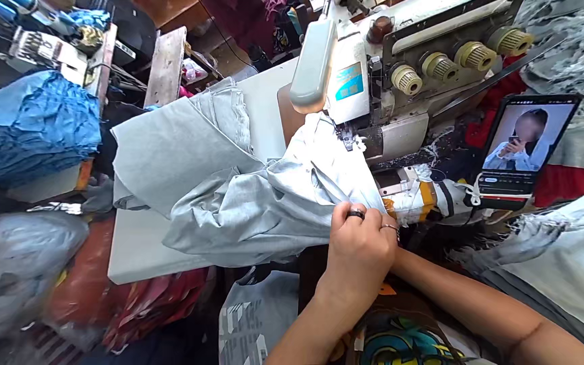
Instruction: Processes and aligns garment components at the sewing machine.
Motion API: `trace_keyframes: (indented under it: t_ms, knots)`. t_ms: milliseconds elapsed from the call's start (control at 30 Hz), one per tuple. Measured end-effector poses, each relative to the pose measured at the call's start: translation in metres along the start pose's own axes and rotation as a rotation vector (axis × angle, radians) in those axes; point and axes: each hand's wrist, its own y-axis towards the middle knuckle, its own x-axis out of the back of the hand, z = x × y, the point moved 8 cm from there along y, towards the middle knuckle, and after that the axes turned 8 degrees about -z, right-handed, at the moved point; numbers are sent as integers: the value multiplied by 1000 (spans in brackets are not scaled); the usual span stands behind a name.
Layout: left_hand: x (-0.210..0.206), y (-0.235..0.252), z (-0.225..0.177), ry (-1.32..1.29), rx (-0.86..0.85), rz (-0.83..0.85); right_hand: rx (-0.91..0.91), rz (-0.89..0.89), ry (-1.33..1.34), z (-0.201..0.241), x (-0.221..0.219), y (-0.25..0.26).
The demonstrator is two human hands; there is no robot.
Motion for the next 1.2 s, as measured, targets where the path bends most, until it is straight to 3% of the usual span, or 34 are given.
trace_keyframes:
  t_ms: [67, 167, 333, 400, 500, 600, 700, 800, 867, 967, 1033, 1100, 1200]
  knots:
    - [-8, 3, 7, 28, 1, 3, 47, -22, 98, 5, 8, -1]
    - [-12, 9, 15, 30, -13, 14, 306, -220, -34, 32, 23, -7]
    - [12, 27, 76, -257, -110, 190, 238, -59, 169, 38, 37, -5]
    - [27, 43, 117, -119, -190, 157, 234, -49, 165, 38, 46, -10]
    - [17, 53, 152, 56, -375, 267, 216, -25, -10, 43, 50, -13]
    - [32, 51, 133, -80, -508, 375, 204, 90, -259, 59, 31, -3]
    - [87, 36, 58, -289, -614, 513, 452, -56, -343, 96, 10, 0]
    - [120, 19, 16, -238, -649, 716, 337, 64, -370, 121, -9, 7]
    - [124, 21, 48, -96, -538, 621, 293, 174, -497, 120, -18, 21]
    - [134, 27, 136, 53, -392, 449, 469, 224, -724, 116, -12, 37]
    - [139, 26, 173, 73, -353, 414, 378, 373, -767, 122, 8, 32]
    - [140, 25, 181, 85, -336, 393, 395, 256, -640, 145, 36, 24]
    - [141, 34, 172, 103, -351, 350, 550, -216, -493, 186, 69, 19]
